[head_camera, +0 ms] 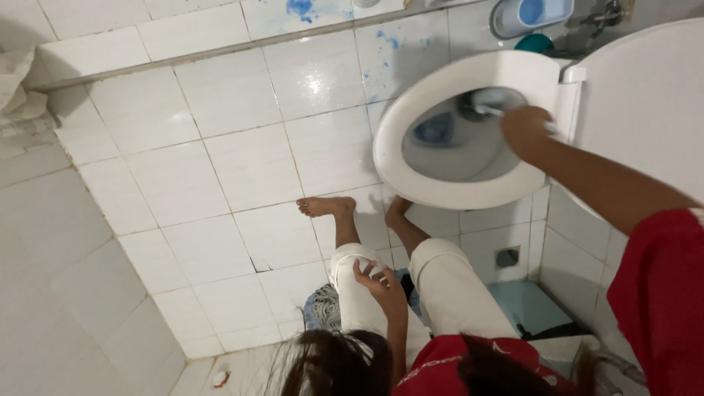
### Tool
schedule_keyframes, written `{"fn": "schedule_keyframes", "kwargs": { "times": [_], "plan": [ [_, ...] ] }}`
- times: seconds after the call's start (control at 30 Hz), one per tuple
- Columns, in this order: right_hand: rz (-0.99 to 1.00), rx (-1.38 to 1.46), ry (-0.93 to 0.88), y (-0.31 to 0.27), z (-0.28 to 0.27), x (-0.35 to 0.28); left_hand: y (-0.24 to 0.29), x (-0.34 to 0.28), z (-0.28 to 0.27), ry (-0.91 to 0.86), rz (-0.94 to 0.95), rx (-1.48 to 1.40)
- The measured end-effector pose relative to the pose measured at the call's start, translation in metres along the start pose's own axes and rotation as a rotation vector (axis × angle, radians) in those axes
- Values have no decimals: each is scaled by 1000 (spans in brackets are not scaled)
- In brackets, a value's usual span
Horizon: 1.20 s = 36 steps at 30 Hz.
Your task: The person pours blue cleaning liquid into the toilet bowl and scrubs the interior with a toilet brush. They then use a handheld bidet sprayer to rinse the bowl and the toilet seat before closing the lid.
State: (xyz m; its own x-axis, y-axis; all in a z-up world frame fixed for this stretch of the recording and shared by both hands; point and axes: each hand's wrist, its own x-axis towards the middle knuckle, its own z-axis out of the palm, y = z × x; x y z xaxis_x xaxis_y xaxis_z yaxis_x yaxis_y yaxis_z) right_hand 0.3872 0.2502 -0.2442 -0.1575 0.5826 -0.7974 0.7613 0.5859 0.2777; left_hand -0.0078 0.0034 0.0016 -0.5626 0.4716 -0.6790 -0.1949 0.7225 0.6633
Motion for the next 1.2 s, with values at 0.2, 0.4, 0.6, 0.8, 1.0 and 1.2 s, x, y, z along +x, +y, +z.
{"fn": "schedule_keyframes", "kwargs": {
  "times": [0.2,0.4,0.6,0.8,1.0,1.2],
  "plan": [
    [-150,173,224,-111,-162,-96,20,-5,4,26,-157,-10],
    [-266,148,-216,-62,-128,-152,14,-8,3,-11,-99,8],
    [-118,143,-316,-20,-53,-92,4,-9,1,-7,-49,21],
    [-197,562,-108,-78,-223,-98,10,-15,8,-26,-124,-35],
    [364,1486,77,-106,-140,-98,4,-15,11,2,-101,-10],
    [231,1641,37,-187,-217,-139,-18,-14,19,0,-87,29]
  ]
}}
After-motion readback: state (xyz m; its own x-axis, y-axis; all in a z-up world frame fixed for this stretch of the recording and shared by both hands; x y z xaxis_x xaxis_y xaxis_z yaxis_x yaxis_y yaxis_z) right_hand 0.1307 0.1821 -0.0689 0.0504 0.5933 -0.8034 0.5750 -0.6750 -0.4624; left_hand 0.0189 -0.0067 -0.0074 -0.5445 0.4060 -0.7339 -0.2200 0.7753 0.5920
